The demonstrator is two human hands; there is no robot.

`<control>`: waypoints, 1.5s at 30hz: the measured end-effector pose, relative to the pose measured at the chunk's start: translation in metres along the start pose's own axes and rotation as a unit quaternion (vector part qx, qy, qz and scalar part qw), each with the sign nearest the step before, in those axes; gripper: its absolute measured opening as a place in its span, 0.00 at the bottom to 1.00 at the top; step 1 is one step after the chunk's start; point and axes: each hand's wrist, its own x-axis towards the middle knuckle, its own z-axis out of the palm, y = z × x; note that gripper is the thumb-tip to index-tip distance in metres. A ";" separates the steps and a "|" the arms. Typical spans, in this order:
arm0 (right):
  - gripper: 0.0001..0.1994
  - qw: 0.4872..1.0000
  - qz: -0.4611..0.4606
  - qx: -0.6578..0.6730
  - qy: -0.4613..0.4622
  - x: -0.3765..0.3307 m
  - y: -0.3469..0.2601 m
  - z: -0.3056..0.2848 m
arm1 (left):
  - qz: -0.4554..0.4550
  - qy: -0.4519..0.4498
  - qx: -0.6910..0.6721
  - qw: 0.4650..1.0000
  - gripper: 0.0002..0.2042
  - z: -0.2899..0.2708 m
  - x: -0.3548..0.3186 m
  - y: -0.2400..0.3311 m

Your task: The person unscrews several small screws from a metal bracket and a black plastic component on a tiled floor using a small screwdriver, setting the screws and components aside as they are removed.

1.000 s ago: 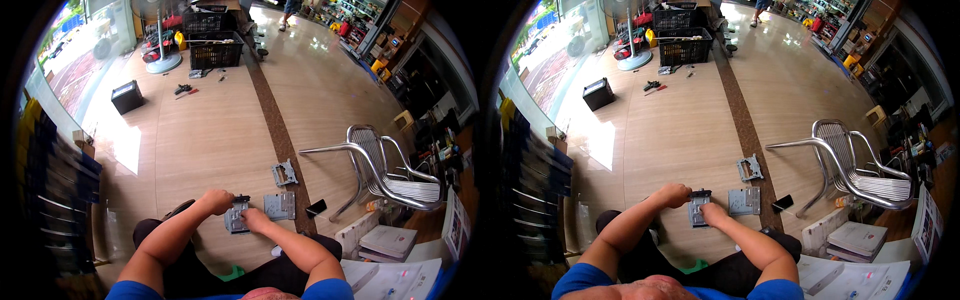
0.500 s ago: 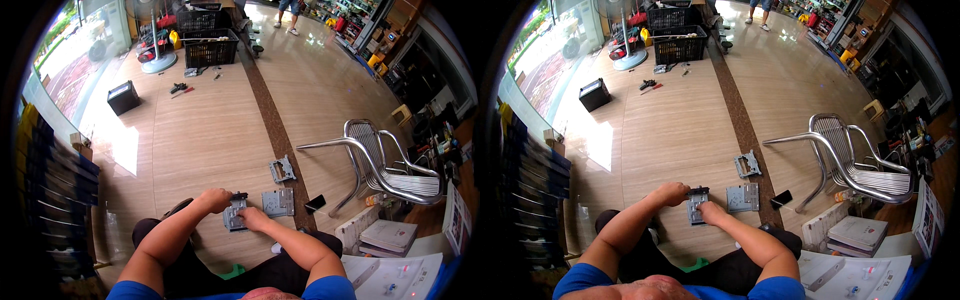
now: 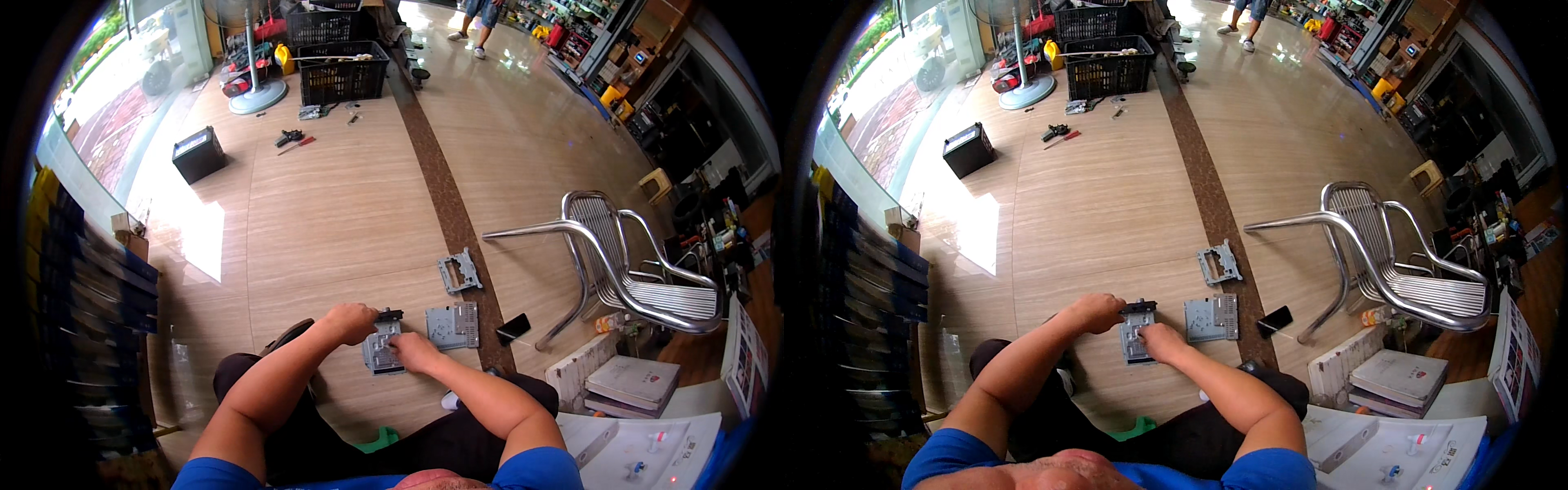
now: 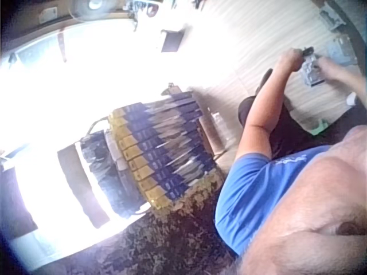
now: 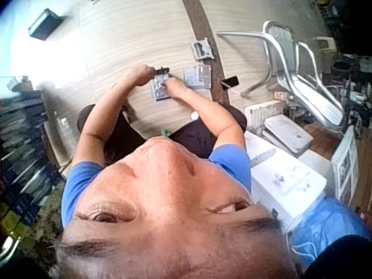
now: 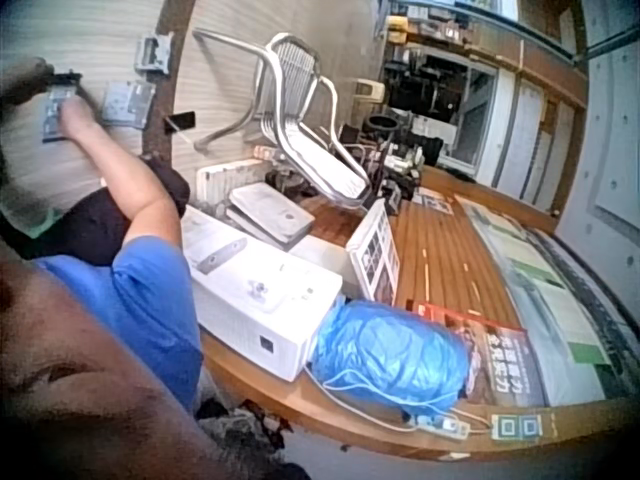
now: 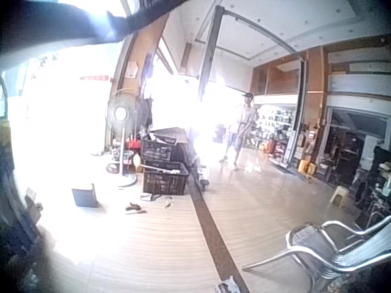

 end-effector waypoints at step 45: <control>0.12 0.998 -0.055 0.001 0.021 0.029 0.004 0.022 | -0.012 -0.003 0.002 1.000 0.22 0.011 0.007 -0.023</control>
